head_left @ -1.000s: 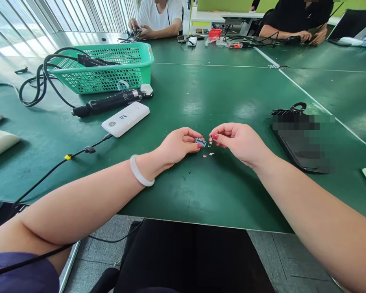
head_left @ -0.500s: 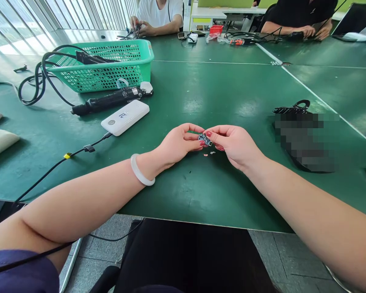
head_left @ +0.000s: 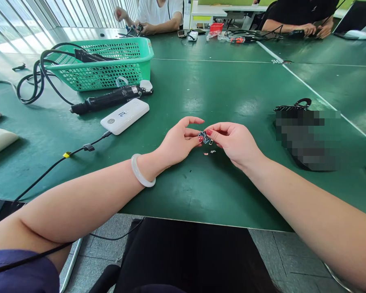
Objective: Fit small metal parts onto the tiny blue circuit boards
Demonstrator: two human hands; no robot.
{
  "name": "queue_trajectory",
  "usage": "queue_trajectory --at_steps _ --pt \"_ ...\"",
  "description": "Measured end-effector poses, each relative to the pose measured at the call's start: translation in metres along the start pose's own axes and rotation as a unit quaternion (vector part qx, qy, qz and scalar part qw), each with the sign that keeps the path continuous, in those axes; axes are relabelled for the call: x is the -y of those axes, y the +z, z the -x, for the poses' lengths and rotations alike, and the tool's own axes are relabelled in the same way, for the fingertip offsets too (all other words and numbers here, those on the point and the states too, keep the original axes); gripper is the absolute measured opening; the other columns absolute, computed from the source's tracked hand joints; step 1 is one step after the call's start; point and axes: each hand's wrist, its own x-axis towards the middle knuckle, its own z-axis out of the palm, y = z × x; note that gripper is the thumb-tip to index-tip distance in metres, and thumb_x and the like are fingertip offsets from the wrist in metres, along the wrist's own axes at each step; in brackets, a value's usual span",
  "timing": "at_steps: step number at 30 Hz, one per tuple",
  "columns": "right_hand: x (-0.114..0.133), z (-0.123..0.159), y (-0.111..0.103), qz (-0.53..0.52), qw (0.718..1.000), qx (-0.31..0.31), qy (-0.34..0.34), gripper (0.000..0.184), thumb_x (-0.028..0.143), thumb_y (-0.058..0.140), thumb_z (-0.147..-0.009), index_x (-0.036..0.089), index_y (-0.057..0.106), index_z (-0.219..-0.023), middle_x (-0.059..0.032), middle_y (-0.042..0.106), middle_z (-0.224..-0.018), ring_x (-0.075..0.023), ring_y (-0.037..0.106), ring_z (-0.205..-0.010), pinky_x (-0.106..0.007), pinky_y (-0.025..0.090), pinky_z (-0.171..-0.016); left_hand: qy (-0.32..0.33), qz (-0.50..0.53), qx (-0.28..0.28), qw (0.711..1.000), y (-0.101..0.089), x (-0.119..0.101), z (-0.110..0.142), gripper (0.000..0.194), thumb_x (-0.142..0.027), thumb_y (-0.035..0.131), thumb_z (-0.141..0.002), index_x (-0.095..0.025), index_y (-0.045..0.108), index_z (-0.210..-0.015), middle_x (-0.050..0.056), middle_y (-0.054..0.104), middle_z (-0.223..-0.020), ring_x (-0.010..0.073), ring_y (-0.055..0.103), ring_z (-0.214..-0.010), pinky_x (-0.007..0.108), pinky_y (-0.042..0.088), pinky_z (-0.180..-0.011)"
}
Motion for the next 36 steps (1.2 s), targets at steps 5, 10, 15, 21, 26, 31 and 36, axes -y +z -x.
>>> queue_trajectory --at_steps 5,10,15,21,26,31,36 --pt "-0.0003 0.0014 0.0009 0.010 1.000 -0.010 -0.013 0.035 0.048 0.070 -0.069 0.016 0.069 -0.082 -0.0046 0.068 -0.077 -0.0145 0.058 -0.066 -0.029 0.047 -0.057 -0.025 0.036 -0.006 0.999 0.0011 -0.0022 -0.0009 0.033 -0.011 0.058 -0.082 -0.016 0.050 -0.113 0.001 0.068 -0.074 0.0107 0.065 -0.073 0.030 0.052 -0.080" --pt "0.0012 0.0026 0.0009 0.022 1.000 -0.006 -0.020 0.032 0.047 0.069 -0.070 0.016 0.069 -0.080 -0.0045 0.068 -0.076 -0.0149 0.059 -0.066 -0.030 0.048 -0.060 -0.011 0.027 0.001 1.000 0.0000 -0.0018 -0.0007 0.038 -0.015 0.063 -0.079 -0.015 0.050 -0.114 0.002 0.068 -0.072 0.0120 0.066 -0.073 0.030 0.052 -0.079" --pt "0.0004 0.0026 0.0004 0.033 0.999 0.003 -0.035 0.031 0.046 0.070 -0.070 0.016 0.068 -0.080 -0.0059 0.069 -0.080 -0.0170 0.062 -0.072 -0.032 0.050 -0.069 0.009 -0.008 0.006 1.000 -0.0024 0.0006 -0.0009 0.042 -0.016 0.067 -0.075 -0.016 0.050 -0.114 0.002 0.068 -0.072 0.0131 0.066 -0.072 0.031 0.051 -0.078" --pt "-0.0005 0.0031 -0.0015 0.055 0.997 0.009 -0.053 0.030 0.046 0.069 -0.071 0.017 0.068 -0.081 -0.0060 0.070 -0.082 -0.0181 0.064 -0.074 -0.033 0.051 -0.072 0.017 -0.058 0.012 0.998 -0.0039 -0.0051 -0.0004 0.040 -0.013 0.064 -0.074 -0.019 0.050 -0.112 0.000 0.067 -0.070 0.0134 0.066 -0.067 0.031 0.050 -0.075" --pt "0.0004 0.0020 -0.0051 0.072 0.996 0.021 -0.052 0.033 0.048 0.068 -0.072 0.017 0.068 -0.082 -0.0062 0.070 -0.082 -0.0182 0.063 -0.074 -0.033 0.050 -0.071 0.028 -0.071 0.015 0.997 -0.0045 -0.0080 0.0000 0.036 -0.012 0.064 -0.073 -0.019 0.049 -0.105 -0.003 0.064 -0.063 0.0135 0.067 -0.066 0.029 0.049 -0.074" --pt "0.0016 0.0011 -0.0079 0.128 0.990 0.025 -0.053 0.034 0.050 0.066 -0.072 0.017 0.070 -0.082 -0.0054 0.069 -0.079 -0.0164 0.060 -0.069 -0.031 0.047 -0.065 0.007 -0.072 0.028 0.997 -0.0042 -0.0073 -0.0020 0.032 -0.012 0.064 -0.074 -0.018 0.049 -0.101 -0.003 0.063 -0.062 0.0148 0.068 -0.066 0.030 0.051 -0.073" --pt "0.0036 0.0021 -0.0083 0.204 0.973 -0.002 -0.103 0.027 0.044 0.061 -0.078 0.020 0.071 -0.076 -0.0044 0.067 -0.078 -0.0158 0.057 -0.068 -0.031 0.043 -0.064 -0.025 0.005 0.037 0.999 -0.0026 -0.0062 -0.0021 0.028 -0.013 0.061 -0.080 -0.015 0.052 -0.106 -0.002 0.064 -0.061 0.0141 0.069 -0.072 0.031 0.052 -0.080"
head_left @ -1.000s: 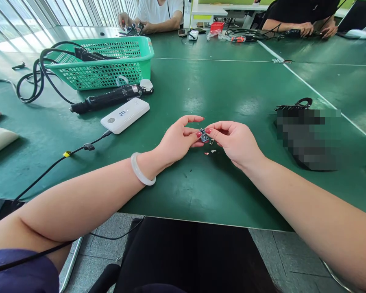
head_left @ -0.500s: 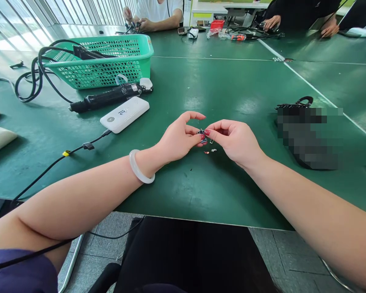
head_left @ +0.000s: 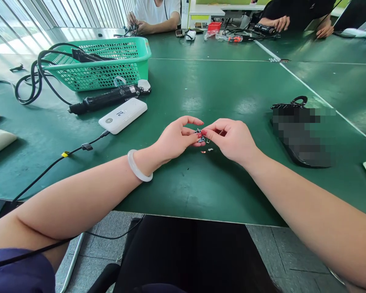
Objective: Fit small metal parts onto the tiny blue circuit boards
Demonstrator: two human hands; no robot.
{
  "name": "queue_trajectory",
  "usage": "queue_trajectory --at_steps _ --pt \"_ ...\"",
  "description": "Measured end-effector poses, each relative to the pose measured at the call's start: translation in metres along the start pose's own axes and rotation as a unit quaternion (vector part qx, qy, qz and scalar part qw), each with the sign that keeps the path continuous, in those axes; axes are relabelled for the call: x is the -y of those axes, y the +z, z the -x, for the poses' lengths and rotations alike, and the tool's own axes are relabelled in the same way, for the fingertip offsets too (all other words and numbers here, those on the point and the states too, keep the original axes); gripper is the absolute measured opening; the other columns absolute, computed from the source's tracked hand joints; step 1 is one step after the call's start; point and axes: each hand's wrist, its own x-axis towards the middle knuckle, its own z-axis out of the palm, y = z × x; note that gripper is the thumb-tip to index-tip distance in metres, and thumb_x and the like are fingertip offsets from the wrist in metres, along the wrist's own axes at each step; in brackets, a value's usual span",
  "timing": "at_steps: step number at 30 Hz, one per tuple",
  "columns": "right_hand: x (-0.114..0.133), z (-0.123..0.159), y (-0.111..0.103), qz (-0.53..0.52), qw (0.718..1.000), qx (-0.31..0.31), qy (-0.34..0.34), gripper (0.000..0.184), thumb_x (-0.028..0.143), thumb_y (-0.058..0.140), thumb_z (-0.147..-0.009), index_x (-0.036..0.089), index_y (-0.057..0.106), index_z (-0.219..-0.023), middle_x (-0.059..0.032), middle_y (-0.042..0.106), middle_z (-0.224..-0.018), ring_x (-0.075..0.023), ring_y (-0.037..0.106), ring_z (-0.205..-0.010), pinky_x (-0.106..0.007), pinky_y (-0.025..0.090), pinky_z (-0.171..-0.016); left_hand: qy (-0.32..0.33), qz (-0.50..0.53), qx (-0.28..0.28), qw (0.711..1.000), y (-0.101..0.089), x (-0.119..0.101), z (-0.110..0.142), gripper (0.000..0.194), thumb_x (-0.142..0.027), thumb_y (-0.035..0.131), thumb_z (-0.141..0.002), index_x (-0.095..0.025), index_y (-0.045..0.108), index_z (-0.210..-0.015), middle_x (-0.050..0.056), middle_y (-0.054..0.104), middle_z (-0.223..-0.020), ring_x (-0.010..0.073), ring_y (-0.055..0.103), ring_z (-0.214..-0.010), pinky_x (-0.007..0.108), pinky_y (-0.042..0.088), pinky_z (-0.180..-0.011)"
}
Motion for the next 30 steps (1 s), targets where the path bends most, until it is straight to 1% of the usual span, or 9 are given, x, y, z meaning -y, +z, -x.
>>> queue_trajectory --at_steps 4,14,17,19,21,23,25,26,30 --pt "-0.001 -0.001 -0.001 0.008 1.000 0.003 0.000 0.025 0.042 0.059 -0.079 0.021 0.072 -0.078 -0.0037 0.067 -0.080 -0.0158 0.056 -0.069 -0.031 0.042 -0.064 -0.023 0.045 0.001 0.999 0.000 0.001 0.001 0.029 -0.011 0.056 -0.084 -0.014 0.052 -0.113 -0.001 0.065 -0.062 0.0141 0.069 -0.078 0.031 0.053 -0.083" --pt "0.003 0.003 0.001 0.048 0.998 -0.002 -0.044 0.024 0.038 0.057 -0.082 0.021 0.072 -0.076 -0.0033 0.065 -0.078 -0.0148 0.054 -0.067 -0.030 0.040 -0.062 -0.031 0.042 0.012 0.999 -0.002 0.000 0.001 0.030 -0.011 0.060 -0.081 -0.011 0.057 -0.110 0.004 0.070 -0.073 0.0129 0.067 -0.077 0.031 0.053 -0.082" --pt "0.002 0.001 -0.005 0.069 0.996 0.006 -0.050 0.026 0.038 0.054 -0.084 0.021 0.073 -0.079 -0.0037 0.066 -0.080 -0.0156 0.055 -0.069 -0.030 0.039 -0.063 -0.032 0.040 0.019 0.999 -0.003 0.001 0.000 0.027 -0.011 0.060 -0.081 -0.011 0.059 -0.108 0.005 0.070 -0.077 0.0126 0.067 -0.077 0.031 0.052 -0.082" --pt "0.000 -0.001 -0.013 0.090 0.995 0.029 -0.029 0.025 0.038 0.053 -0.084 0.022 0.073 -0.083 -0.0033 0.067 -0.078 -0.0156 0.055 -0.069 -0.030 0.039 -0.063 -0.026 0.039 0.010 0.999 -0.004 0.002 -0.002 0.026 -0.012 0.060 -0.081 -0.011 0.061 -0.107 0.006 0.070 -0.082 0.0124 0.067 -0.078 0.031 0.052 -0.083" --pt "-0.004 -0.002 -0.021 0.126 0.988 0.091 0.008 0.020 0.039 0.060 -0.078 0.024 0.073 -0.082 -0.0009 0.064 -0.069 -0.0139 0.052 -0.061 -0.029 0.037 -0.059 -0.016 0.039 -0.007 0.999 -0.006 0.005 -0.004 0.023 -0.013 0.060 -0.082 -0.012 0.062 -0.105 0.006 0.070 -0.086 0.0122 0.067 -0.078 0.031 0.052 -0.083" --pt "-0.008 -0.002 -0.026 0.163 0.975 0.151 0.011 0.014 0.036 0.069 -0.070 0.025 0.072 -0.079 0.0011 0.061 -0.065 -0.0126 0.049 -0.057 -0.028 0.036 -0.056 -0.012 0.040 -0.024 0.999 -0.008 0.008 -0.006 0.021 -0.014 0.059 -0.082 -0.012 0.063 -0.103 0.006 0.069 -0.087 0.0118 0.067 -0.078 0.030 0.052 -0.083" --pt "-0.011 -0.002 -0.027 0.187 0.965 0.185 -0.004 0.006 0.030 0.068 -0.070 0.025 0.071 -0.073 0.0014 0.061 -0.066 -0.0121 0.049 -0.058 -0.027 0.035 -0.055 -0.016 0.043 -0.035 0.998 -0.010 0.010 -0.008 0.019 -0.014 0.059 -0.083 -0.012 0.062 -0.101 0.006 0.069 -0.087 0.0116 0.067 -0.078 0.029 0.052 -0.083" --pt "-0.012 -0.002 -0.025 0.195 0.961 0.193 -0.016 0.004 0.027 0.066 -0.072 0.024 0.069 -0.071 0.0013 0.061 -0.068 -0.0121 0.050 -0.060 -0.027 0.036 -0.056 -0.019 0.045 -0.038 0.998 -0.010 0.011 -0.008 0.018 -0.015 0.058 -0.083 -0.012 0.062 -0.101 0.006 0.069 -0.086 0.0116 0.067 -0.078 0.028 0.052 -0.083" --pt "-0.009 0.000 -0.020 0.193 0.963 0.184 -0.041 0.013 0.023 0.056 -0.078 0.022 0.065 -0.068 0.0008 0.064 -0.072 -0.0123 0.053 -0.064 -0.027 0.038 -0.059 -0.033 0.051 -0.045 0.997 -0.011 0.011 -0.008 0.014 -0.013 0.058 -0.084 -0.011 0.059 -0.097 0.006 0.068 -0.083 0.0114 0.067 -0.077 0.027 0.053 -0.079"
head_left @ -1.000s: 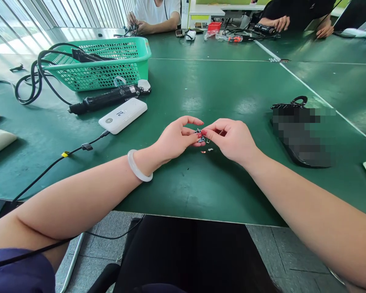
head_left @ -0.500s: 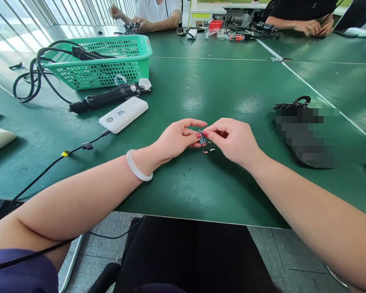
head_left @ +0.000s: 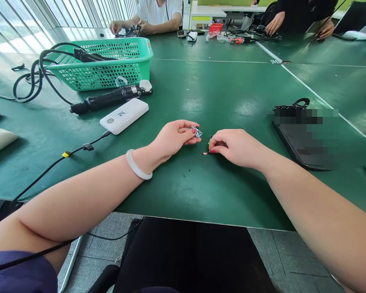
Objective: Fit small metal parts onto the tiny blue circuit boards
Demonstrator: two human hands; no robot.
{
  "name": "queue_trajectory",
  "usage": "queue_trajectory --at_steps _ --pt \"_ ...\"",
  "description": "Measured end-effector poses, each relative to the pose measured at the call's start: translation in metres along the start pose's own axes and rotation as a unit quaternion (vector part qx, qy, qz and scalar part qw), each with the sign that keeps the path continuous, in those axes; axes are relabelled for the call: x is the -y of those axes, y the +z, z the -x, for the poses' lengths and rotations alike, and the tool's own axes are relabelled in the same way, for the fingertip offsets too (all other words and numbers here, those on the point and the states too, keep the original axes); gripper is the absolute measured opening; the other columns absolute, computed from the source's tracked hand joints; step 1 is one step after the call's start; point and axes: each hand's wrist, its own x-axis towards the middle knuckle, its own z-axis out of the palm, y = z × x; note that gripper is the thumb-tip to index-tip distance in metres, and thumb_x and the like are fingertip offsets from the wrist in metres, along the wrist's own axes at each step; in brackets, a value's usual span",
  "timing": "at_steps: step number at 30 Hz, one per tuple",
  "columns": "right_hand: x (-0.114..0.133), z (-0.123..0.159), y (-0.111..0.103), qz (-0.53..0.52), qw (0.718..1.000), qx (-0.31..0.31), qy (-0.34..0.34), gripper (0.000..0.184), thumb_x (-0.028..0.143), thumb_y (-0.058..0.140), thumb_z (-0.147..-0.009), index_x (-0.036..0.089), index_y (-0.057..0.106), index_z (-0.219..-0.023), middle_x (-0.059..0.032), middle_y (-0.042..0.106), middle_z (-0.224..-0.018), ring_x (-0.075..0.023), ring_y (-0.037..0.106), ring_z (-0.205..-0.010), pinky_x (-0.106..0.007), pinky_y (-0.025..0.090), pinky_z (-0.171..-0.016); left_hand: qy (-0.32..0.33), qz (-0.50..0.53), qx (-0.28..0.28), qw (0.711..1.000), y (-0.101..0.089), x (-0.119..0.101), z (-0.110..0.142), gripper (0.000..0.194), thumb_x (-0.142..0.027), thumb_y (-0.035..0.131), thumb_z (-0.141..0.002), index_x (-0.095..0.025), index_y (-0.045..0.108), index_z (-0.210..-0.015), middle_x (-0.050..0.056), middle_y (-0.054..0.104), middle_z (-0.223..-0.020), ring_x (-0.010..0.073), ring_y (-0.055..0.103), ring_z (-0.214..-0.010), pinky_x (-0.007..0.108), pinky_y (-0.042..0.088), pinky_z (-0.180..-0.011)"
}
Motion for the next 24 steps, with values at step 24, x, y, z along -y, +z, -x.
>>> queue_trajectory --at_steps 24 --pt "0.012 0.001 0.010 -0.205 0.961 -0.184 0.018 0.016 0.025 0.062 -0.078 0.021 0.072 -0.090 -0.0031 0.073 -0.084 -0.0193 0.068 -0.079 -0.037 0.054 -0.079 -0.011 -0.035 0.045 0.998 0.003 -0.002 0.003 0.016 -0.007 0.057 -0.083 -0.013 0.053 -0.097 0.004 0.069 -0.078 0.0126 0.068 -0.078 0.031 0.053 -0.081"
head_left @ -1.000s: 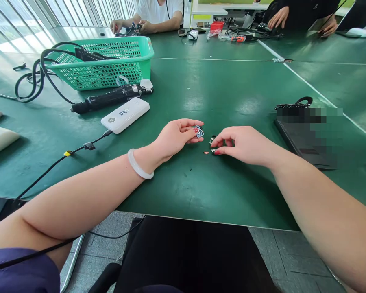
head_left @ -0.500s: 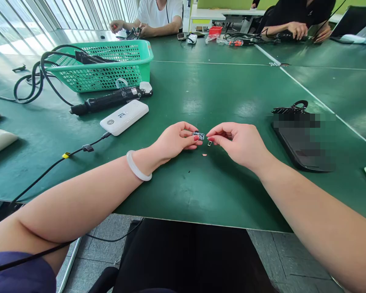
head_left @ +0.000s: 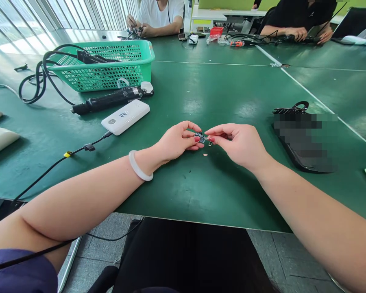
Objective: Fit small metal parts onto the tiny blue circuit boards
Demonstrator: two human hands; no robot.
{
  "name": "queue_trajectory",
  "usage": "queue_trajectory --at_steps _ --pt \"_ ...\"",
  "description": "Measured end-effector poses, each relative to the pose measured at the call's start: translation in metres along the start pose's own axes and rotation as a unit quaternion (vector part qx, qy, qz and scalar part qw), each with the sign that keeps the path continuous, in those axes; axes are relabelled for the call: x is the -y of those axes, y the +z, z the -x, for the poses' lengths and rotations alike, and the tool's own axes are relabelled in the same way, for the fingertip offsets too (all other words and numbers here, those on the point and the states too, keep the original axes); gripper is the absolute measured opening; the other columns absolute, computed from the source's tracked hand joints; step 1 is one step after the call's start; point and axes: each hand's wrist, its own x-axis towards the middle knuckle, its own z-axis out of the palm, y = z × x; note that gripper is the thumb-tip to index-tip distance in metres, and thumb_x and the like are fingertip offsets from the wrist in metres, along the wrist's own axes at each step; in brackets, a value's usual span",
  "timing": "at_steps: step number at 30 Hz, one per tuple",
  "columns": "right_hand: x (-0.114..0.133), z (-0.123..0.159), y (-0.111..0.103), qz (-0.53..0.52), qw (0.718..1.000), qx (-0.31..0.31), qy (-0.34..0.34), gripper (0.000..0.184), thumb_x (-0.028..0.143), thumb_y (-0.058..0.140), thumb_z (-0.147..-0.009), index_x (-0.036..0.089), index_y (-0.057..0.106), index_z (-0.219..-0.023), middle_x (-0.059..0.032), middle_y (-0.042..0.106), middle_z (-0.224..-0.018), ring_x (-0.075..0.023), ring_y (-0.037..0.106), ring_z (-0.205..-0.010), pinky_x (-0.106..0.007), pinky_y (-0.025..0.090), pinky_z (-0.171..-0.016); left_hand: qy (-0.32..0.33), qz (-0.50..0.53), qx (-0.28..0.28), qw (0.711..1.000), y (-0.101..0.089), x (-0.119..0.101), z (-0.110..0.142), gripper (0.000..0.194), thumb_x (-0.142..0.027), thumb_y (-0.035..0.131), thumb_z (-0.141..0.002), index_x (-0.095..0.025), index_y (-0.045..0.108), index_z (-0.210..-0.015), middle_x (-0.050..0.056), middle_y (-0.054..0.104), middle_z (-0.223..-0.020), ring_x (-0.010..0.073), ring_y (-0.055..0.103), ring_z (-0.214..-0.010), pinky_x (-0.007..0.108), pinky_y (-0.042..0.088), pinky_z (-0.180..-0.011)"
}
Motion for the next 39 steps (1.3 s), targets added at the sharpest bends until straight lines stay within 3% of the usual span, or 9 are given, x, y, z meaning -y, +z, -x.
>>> queue_trajectory --at_steps 5,10,19,25,31,35,39 --pt "0.001 0.000 0.002 0.012 1.000 0.001 -0.007 0.014 0.024 0.062 -0.077 0.021 0.073 -0.086 -0.0022 0.073 -0.082 -0.0188 0.068 -0.077 -0.035 0.053 -0.077 0.010 -0.013 0.023 1.000 -0.001 -0.002 0.001 0.027 -0.008 0.053 -0.084 -0.013 0.058 -0.110 0.005 0.070 -0.079 0.0113 0.067 -0.080 0.030 0.052 -0.083" --pt "0.001 0.000 0.000 0.034 0.999 -0.020 -0.010 0.014 0.023 0.060 -0.078 0.023 0.073 -0.081 -0.0013 0.072 -0.078 -0.0179 0.066 -0.073 -0.034 0.052 -0.073 0.002 -0.019 0.022 1.000 -0.001 -0.001 0.001 0.019 -0.011 0.059 -0.081 -0.011 0.061 -0.100 0.007 0.070 -0.083 0.0128 0.067 -0.081 0.031 0.053 -0.081" --pt "0.008 0.002 0.008 0.076 0.992 -0.043 -0.086 0.012 0.023 0.061 -0.079 0.023 0.072 -0.079 -0.0017 0.067 -0.084 -0.0145 0.058 -0.072 -0.031 0.047 -0.067 0.036 -0.034 0.034 0.998 -0.002 0.001 0.002 0.021 -0.011 0.070 -0.072 -0.011 0.059 -0.090 0.004 0.070 -0.075 0.0129 0.067 -0.073 0.034 0.052 -0.080" --pt "0.009 0.003 0.010 0.080 0.993 -0.030 -0.083 0.015 0.026 0.060 -0.080 0.025 0.074 -0.081 -0.0015 0.065 -0.086 -0.0149 0.057 -0.073 -0.031 0.045 -0.064 0.011 -0.011 0.027 1.000 0.001 -0.002 0.004 0.019 -0.006 0.068 -0.072 -0.010 0.057 -0.086 0.004 0.070 -0.073 0.0126 0.067 -0.072 0.033 0.052 -0.079" --pt "-0.004 -0.003 -0.005 0.096 0.994 -0.039 -0.046 0.024 0.028 0.052 -0.084 0.025 0.072 -0.096 -0.0042 0.068 -0.095 -0.0169 0.059 -0.079 -0.032 0.046 -0.068 -0.030 0.067 -0.003 0.997 -0.001 -0.001 0.000 0.014 -0.015 0.063 -0.080 -0.011 0.056 -0.091 0.007 0.069 -0.085 0.0109 0.067 -0.075 0.030 0.053 -0.080" --pt "-0.022 -0.009 -0.011 0.163 0.986 0.039 0.020 0.020 0.031 0.062 -0.076 0.025 0.073 -0.091 -0.0033 0.066 -0.082 -0.0153 0.055 -0.067 -0.031 0.043 -0.060 -0.038 0.065 -0.016 0.997 -0.001 -0.002 -0.001 0.012 -0.014 0.059 -0.083 -0.010 0.056 -0.095 0.008 0.069 -0.086 0.0111 0.067 -0.077 0.030 0.053 -0.081" --pt "-0.021 -0.010 -0.007 0.202 0.977 0.066 0.013 0.013 0.029 0.064 -0.073 0.025 0.073 -0.082 -0.0021 0.064 -0.081 -0.0162 0.054 -0.071 -0.031 0.041 -0.061 -0.039 0.023 -0.017 0.999 0.002 -0.003 0.001 0.016 -0.008 0.063 -0.079 -0.011 0.056 -0.094 0.006 0.069 -0.079 0.0125 0.067 -0.075 0.031 0.053 -0.079"
